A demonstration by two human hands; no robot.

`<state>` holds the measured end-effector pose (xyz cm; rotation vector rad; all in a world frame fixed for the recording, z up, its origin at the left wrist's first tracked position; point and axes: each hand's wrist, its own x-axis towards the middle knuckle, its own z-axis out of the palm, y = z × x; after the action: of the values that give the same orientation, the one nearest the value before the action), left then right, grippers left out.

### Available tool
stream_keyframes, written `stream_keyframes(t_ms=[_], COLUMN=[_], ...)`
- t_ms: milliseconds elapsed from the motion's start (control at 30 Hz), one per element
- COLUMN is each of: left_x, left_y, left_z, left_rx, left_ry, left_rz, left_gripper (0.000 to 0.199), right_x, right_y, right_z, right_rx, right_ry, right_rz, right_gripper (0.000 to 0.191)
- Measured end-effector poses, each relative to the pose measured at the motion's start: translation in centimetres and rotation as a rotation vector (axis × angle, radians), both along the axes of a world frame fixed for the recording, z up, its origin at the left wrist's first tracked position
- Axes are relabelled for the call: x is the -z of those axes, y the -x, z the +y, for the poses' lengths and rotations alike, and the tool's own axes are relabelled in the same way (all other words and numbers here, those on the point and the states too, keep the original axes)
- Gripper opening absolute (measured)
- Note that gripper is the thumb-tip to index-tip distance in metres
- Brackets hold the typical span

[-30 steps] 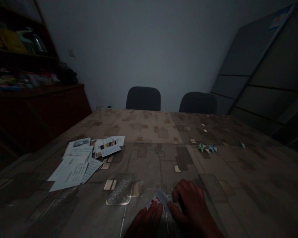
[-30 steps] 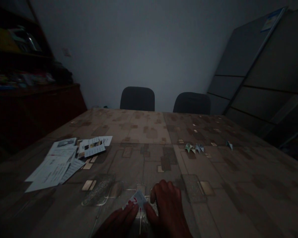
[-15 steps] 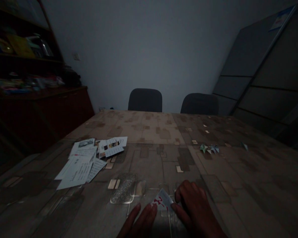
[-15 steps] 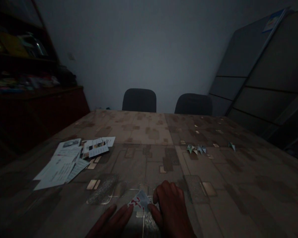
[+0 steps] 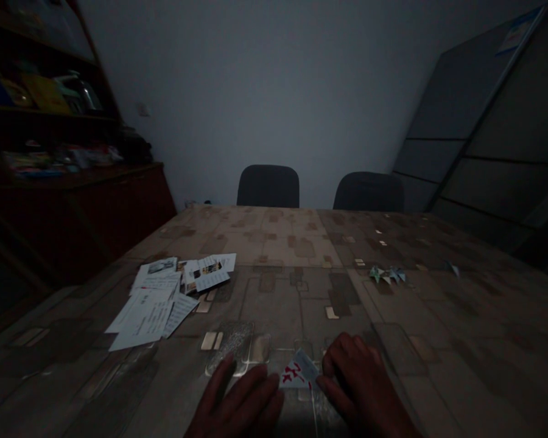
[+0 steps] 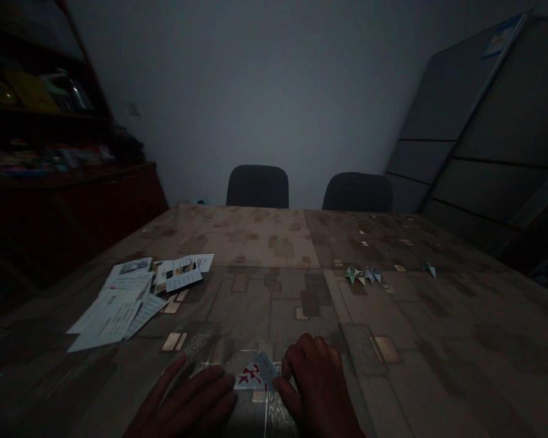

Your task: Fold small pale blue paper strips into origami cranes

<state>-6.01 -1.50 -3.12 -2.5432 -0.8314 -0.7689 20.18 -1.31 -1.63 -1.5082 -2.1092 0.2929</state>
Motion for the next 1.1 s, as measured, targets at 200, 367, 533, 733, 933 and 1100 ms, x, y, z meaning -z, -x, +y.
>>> stream_keyframes(t_ms=[200,367,533,733,933,1100], left_x=[0.1,0.5,1.0,1.7,1.2,0.2], left_y=[-3.3,-3.5,-3.8,-3.8,-3.7,-3.0], left_z=[1.7,1.8,2.0,2.2,1.9,2.1], left_rx=[0.067,0.084,0.075,0.077,0.067,0.098], left_ry=[-0.008,0.051,0.003,-0.047,0.026,0.043], left_rz=[-0.09,-0.147,-0.17,-0.19,-0.163,-0.147], left_gripper=[0.025,0.02,0.029,0.031,0.019,0.016], right_x=[-0.4,-1.8,-1.9,-0.8,-1.0,-1.4], right_y=[-0.5,-0.9,0.3,0.7,0.4,-1.4], right_z=[0.4,1.2,1.2,1.1,1.2,1.0], right_rx=[-0.034,-0.235,-0.418,-0.397,-0.447,-0.495], right_ry=[0.036,-0.127,-0.576,-0.646,-0.607,-0.584], right_rz=[0.009,0.002,-0.189,-0.306,-0.321,-0.302], right_gripper=[0.019,0.009,0.021,0.013,0.015,0.017])
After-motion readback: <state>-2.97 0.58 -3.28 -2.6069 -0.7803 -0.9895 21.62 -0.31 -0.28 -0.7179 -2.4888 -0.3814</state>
